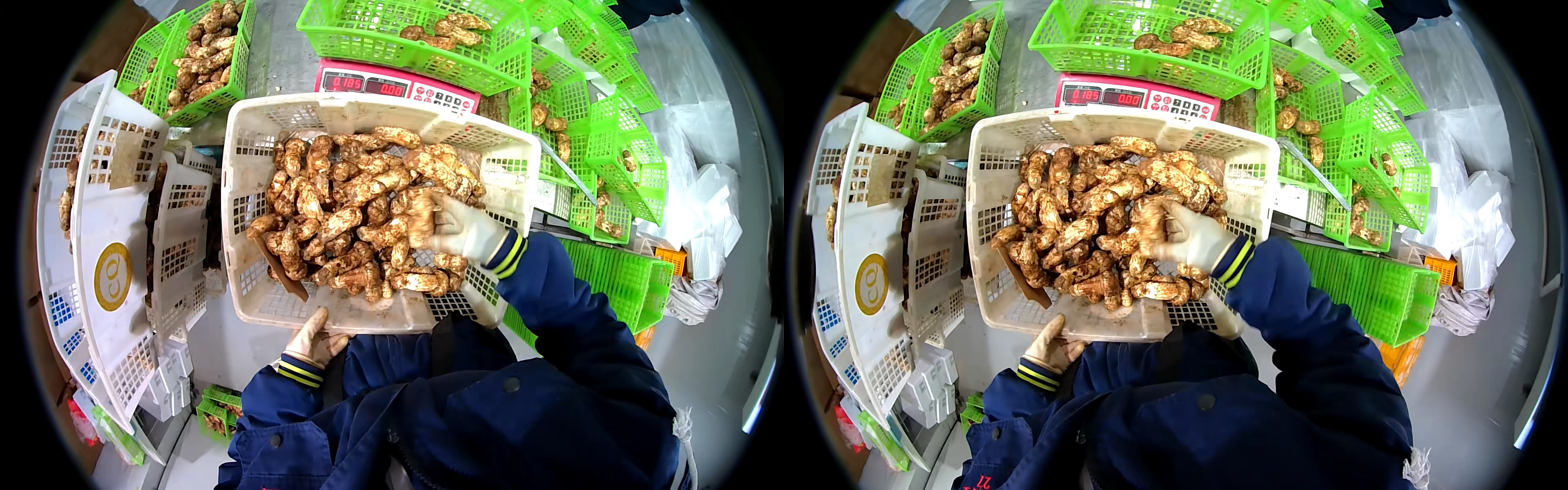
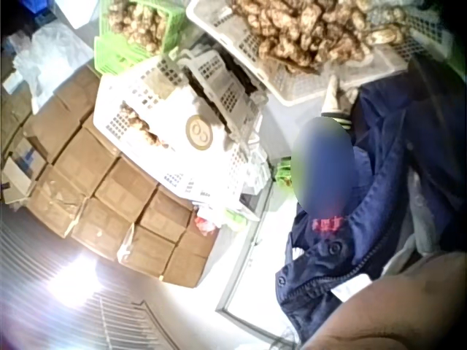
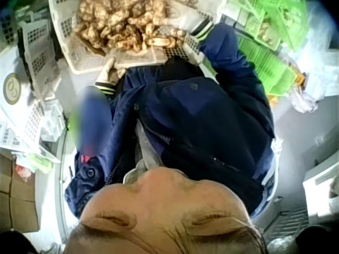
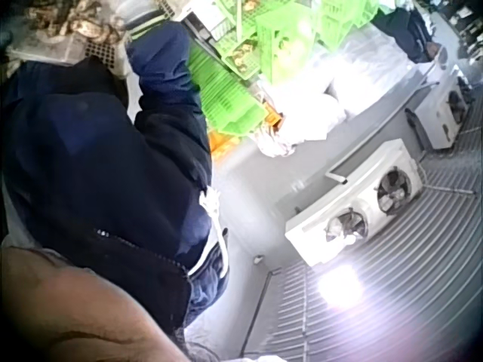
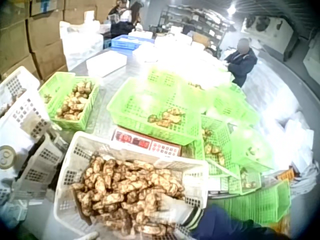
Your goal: The person sorts and weighs roots in a warehouse by picking items from one basket, placing them onto a scale inside another basket, and adjusting the quantity until the desired weight is reached.
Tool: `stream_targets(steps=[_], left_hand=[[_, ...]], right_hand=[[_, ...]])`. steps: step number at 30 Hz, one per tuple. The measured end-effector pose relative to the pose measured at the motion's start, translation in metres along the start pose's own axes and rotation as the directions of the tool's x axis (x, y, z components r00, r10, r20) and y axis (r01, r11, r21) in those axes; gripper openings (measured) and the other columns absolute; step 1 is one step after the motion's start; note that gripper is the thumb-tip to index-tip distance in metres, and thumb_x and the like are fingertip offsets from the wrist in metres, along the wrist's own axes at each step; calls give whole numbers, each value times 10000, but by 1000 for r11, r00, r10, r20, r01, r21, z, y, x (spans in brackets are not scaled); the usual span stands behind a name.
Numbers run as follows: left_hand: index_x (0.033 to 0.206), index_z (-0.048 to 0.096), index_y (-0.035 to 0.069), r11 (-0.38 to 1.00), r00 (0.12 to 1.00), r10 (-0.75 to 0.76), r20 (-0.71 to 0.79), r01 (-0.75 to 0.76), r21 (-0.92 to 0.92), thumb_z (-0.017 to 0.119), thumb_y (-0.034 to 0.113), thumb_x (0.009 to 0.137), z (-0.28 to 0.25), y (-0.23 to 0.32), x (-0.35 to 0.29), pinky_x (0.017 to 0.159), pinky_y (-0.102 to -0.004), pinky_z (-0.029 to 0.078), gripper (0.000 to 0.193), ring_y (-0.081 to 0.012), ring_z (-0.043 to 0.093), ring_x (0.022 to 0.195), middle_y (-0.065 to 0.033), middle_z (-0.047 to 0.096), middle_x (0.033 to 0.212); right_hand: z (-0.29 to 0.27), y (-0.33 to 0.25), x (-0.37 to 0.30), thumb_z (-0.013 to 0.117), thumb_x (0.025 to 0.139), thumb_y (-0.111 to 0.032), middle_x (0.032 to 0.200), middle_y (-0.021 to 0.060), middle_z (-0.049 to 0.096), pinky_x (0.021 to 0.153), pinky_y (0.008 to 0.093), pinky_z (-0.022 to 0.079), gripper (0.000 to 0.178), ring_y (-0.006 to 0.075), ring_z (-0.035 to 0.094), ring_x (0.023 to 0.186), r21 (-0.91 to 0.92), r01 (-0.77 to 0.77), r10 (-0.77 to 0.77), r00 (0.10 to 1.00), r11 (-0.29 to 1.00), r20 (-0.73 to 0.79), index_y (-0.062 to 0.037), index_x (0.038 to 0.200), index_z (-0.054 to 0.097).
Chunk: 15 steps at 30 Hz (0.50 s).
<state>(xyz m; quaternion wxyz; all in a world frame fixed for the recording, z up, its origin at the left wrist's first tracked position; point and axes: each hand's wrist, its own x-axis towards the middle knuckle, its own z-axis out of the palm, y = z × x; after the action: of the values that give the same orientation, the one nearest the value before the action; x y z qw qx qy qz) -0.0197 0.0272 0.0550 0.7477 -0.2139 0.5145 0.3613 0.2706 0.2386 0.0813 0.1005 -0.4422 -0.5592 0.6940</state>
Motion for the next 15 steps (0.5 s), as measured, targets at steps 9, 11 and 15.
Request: stream_targets(steps=[9, 11, 15], left_hand=[[1104, 548, 45, 1000, 1000, -7, 7, 7, 14, 649, 264, 854, 3, 3, 7, 668, -378, 541, 347, -302, 638, 787, -137, 637, 934], [1094, 553, 47, 1000, 1000, 19, 10, -19, 19, 652, 262, 851, 6, 2, 6, 668, -380, 542, 339, -300, 638, 780, -136, 637, 931], [1068, 568, 52, 1000, 1000, -5, -4, 5, -19, 651, 265, 854, -4, -2, 11, 670, -365, 544, 314, -290, 642, 789, -131, 641, 917]], right_hand=[[41, 77, -7, 473, 826, -112, 911, 80, 642, 622, 351, 413, 375, 212, 585, 831, -943, 235, 309, 938, -234, 157, -13, 1183, 531], [38, 55, -6, 531, 807, -67, 959, 110, 651, 702, 391, 449, 344, 253, 601, 897, -985, 127, 306, 948, -117, 86, -22, 1147, 560], [-1, -10, -15, 608, 720, 10, 1202, 165, 571, 953, 368, 428, 614, 292, 522, 1142, -719, -12, 197, 965, 695, 175, 9, 1310, 435]])
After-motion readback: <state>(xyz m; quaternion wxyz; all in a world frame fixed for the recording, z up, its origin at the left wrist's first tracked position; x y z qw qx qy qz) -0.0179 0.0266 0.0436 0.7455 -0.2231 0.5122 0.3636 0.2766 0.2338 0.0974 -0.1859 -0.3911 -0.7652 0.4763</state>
